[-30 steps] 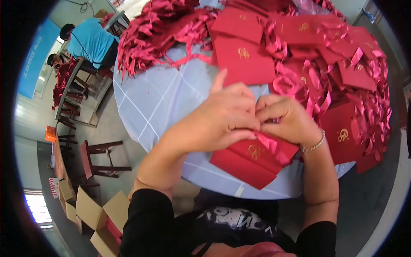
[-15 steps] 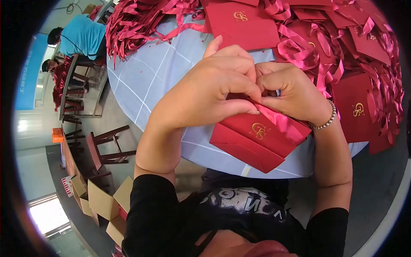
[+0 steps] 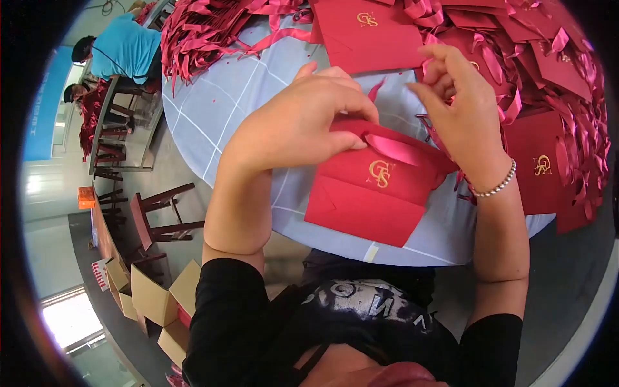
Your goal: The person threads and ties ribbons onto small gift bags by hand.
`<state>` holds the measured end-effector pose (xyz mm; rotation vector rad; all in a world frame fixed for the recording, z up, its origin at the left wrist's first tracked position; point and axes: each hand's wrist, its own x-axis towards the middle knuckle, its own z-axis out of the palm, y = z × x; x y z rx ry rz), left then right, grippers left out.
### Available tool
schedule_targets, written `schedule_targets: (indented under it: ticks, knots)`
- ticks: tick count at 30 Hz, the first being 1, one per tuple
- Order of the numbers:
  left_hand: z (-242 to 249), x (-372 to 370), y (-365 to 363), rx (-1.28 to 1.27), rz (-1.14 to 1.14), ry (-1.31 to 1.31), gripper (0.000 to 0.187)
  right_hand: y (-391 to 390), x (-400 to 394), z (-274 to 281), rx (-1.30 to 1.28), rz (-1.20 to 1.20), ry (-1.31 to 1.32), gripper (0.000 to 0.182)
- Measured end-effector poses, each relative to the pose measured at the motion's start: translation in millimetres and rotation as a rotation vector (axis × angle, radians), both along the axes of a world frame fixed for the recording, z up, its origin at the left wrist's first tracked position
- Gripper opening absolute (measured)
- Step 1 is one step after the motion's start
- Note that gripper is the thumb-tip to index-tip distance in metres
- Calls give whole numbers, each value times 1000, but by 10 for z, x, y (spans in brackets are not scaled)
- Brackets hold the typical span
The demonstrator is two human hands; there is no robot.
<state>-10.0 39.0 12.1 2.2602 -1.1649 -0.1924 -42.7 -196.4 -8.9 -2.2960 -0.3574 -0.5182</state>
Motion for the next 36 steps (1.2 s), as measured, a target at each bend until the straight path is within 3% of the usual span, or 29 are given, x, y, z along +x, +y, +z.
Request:
schedule_targets:
  ticks: [2,5,12,17,22,24,28,31,34,36]
  knots:
    - [-22,64,42,-10,5,-4,34,27,-55,67,159,141,268,23]
    - [-52,177,109,-24,16,0,34,23,-84,-56,-125,379,168,26]
    - [-31,282,171,227,191,162,24,-177,23,-86,-309,270,204,18]
    - [-80,323,201,360,169,157,22,-307,18,129,101,318,521,7]
    - [-93,370,251,433,111,175,24,-576,-80,433,216,303,508,10]
    - [-54,368,278,370,60,162,25,-683,-121,484,344,230,489,10]
    - [-119,372,298,116,107,74,27,-735,-97,411,642,407,347,9]
    - [-228,431,164,-149,256,317,28,-554,-65,338,627,526,161,10]
    - [-244,381,-33,-23,292,368,29,-354,-121,357,653,680,235,13]
    - [-287,366,-89,64,172,264,28,-234,-168,376,669,727,386,14]
